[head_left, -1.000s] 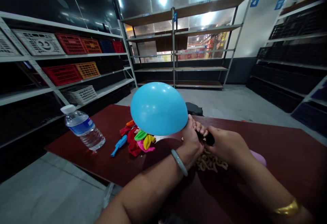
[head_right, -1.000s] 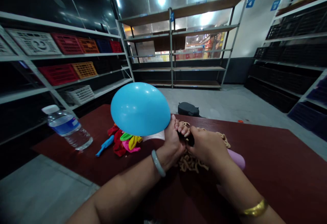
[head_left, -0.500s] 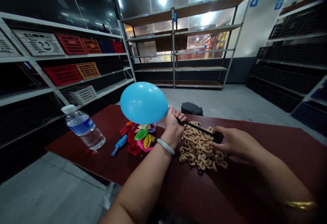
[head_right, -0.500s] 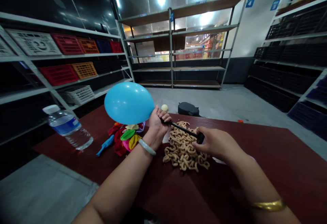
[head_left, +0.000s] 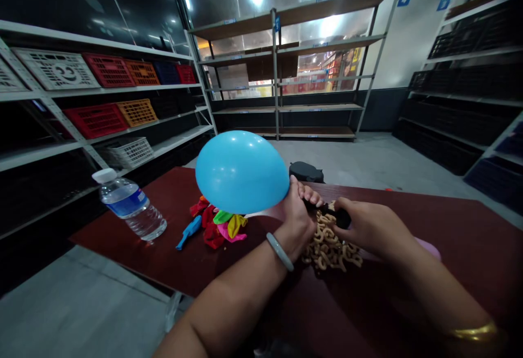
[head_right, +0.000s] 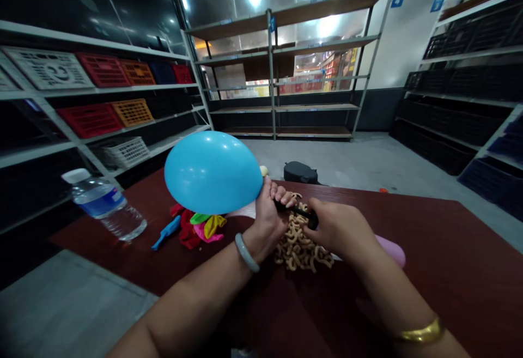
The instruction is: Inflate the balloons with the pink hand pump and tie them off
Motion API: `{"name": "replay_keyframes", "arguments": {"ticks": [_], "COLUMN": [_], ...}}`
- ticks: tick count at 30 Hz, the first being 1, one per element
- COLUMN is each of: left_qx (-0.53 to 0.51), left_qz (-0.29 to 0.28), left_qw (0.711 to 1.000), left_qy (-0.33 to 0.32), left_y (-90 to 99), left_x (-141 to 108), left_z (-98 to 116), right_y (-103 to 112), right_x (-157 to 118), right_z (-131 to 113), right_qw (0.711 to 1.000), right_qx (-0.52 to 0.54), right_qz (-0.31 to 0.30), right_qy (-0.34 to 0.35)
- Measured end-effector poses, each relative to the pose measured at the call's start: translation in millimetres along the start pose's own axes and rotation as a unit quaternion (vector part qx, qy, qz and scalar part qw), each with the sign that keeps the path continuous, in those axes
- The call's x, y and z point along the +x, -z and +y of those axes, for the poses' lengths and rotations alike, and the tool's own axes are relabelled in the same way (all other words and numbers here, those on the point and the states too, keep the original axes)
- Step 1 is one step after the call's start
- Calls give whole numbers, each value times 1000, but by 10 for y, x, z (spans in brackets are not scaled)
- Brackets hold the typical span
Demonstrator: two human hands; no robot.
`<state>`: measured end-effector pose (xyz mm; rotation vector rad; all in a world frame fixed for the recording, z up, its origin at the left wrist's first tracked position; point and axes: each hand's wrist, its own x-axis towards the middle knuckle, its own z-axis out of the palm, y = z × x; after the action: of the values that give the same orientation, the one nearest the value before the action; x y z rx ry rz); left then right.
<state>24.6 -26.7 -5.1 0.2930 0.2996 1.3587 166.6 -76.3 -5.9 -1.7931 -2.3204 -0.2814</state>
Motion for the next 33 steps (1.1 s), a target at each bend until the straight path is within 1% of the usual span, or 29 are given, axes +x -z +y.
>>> {"name": "replay_keyframes", "arguments": {"ticks": [2, 5, 9, 12, 16, 20, 22, 24, 28, 31, 33], "left_qx": [24, 67, 103, 101, 86, 87, 89, 94, 116, 167, 208], "left_qz": [-4, 6, 30, 37, 21, 26, 30, 25, 13, 2, -1], "left_qw": [1000, 997, 992, 993, 996, 995, 995, 995, 993, 985, 975], "left_qy": [-10, -49, -58, -40, 1, 38, 46, 37, -1, -47, -74], "left_y": [-3, 13, 69, 107, 119, 103, 101, 108, 132, 168, 205], "left_x": [-61, -111, -90, -43, 10, 47, 70, 96, 134, 136, 136], "left_z": [-114, -239, -282, -248, -172, -113, -95, -79, -63, -94, -142], "right_y": [3, 15, 48, 60, 58, 52, 46, 39, 34, 34, 25], "right_x": [-6, -24, -32, -17, 12, 25, 26, 28, 32, 32, 31], "right_z": [-24, -9, 17, 4, 2, 72, 120, 158, 168, 140, 118], "right_qw": [1000, 999, 998, 998, 998, 995, 994, 992, 993, 993, 989], "right_qx": [12, 29, 60, 64, 65, 93, 106, 116, 110, 112, 139], "right_qz": [7, 9, 7, 6, -12, -30, -40, -45, -39, -40, -48], "right_qy": [9, 13, 25, 25, 14, 4, -4, -7, -5, -17, -28]}}
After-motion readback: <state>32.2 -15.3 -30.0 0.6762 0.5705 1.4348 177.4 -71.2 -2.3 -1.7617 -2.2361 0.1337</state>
